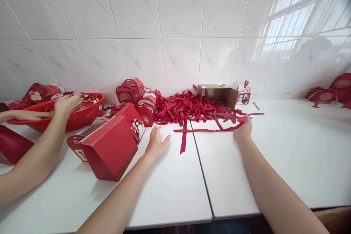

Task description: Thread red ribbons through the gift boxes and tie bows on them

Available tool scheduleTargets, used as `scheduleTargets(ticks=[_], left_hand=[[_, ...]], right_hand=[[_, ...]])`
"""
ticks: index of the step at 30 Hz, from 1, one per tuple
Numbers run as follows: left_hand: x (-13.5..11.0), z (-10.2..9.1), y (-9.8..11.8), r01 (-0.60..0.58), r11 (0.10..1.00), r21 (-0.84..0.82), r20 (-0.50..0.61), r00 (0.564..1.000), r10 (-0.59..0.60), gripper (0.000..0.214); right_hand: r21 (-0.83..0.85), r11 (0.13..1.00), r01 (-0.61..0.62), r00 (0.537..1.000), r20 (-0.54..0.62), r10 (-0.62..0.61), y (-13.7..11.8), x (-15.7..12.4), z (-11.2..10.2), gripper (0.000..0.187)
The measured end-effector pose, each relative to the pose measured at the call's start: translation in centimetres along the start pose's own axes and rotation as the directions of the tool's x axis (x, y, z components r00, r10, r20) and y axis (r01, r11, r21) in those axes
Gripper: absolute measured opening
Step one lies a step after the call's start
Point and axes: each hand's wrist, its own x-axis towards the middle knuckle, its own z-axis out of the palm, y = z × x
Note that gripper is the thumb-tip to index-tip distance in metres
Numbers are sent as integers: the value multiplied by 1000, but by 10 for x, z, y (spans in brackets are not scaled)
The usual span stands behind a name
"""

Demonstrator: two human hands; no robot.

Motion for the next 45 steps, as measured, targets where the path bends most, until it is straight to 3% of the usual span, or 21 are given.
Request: scheduleTargets(ticks=[3,5,8,11,14,16,18,20,22,24,26,29,30,32,35,39,45], left_hand=[[-9,3,11,-148,989,30,171,975,141,45],[-14,5,14,-216,976,35,280,940,198,40],[-17,8,13,-254,965,63,352,911,216,38],[-16,9,12,-266,959,93,347,912,219,39],[-15,9,13,-278,955,103,337,913,229,44],[-15,9,13,-266,958,111,324,921,218,53],[-14,9,13,-242,963,122,310,931,194,62],[-13,9,11,-221,966,134,299,938,173,63],[-12,11,9,-213,966,144,298,941,164,56],[-11,13,7,-217,965,147,307,938,164,44],[-10,15,6,-218,965,143,315,935,165,39],[-11,15,6,-198,970,139,316,938,146,40],[-12,14,7,-189,972,139,316,939,137,40],[-12,13,9,-173,975,141,320,940,120,39],[-13,12,11,-162,976,144,324,940,108,40],[-14,12,11,-177,975,135,328,936,125,53],[-12,15,7,-227,967,116,338,924,176,43]], right_hand=[[-344,934,100,995,56,-85,8,-13,10,39],[-512,838,188,977,182,-108,14,-23,14,40],[-618,698,361,888,457,-54,19,-41,19,37],[-558,610,563,693,721,19,19,-69,27,41],[-367,587,722,403,912,76,16,-108,38,43],[-228,594,771,208,973,103,13,-134,44,46],[-145,596,790,97,989,112,9,-152,47,52],[-112,583,805,57,992,112,6,-158,47,52],[-116,561,820,65,992,110,4,-156,46,50],[-173,500,849,131,984,118,3,-145,46,49],[-297,392,871,265,955,136,4,-131,46,48],[-522,265,811,494,853,170,6,-103,44,53],[-577,250,778,547,817,182,7,-94,42,55],[-640,242,729,607,769,203,9,-79,37,55],[-665,243,706,631,747,212,13,-69,31,50],[-655,248,714,636,755,163,16,-79,33,49],[-525,262,810,528,847,64,18,-101,48,51]])
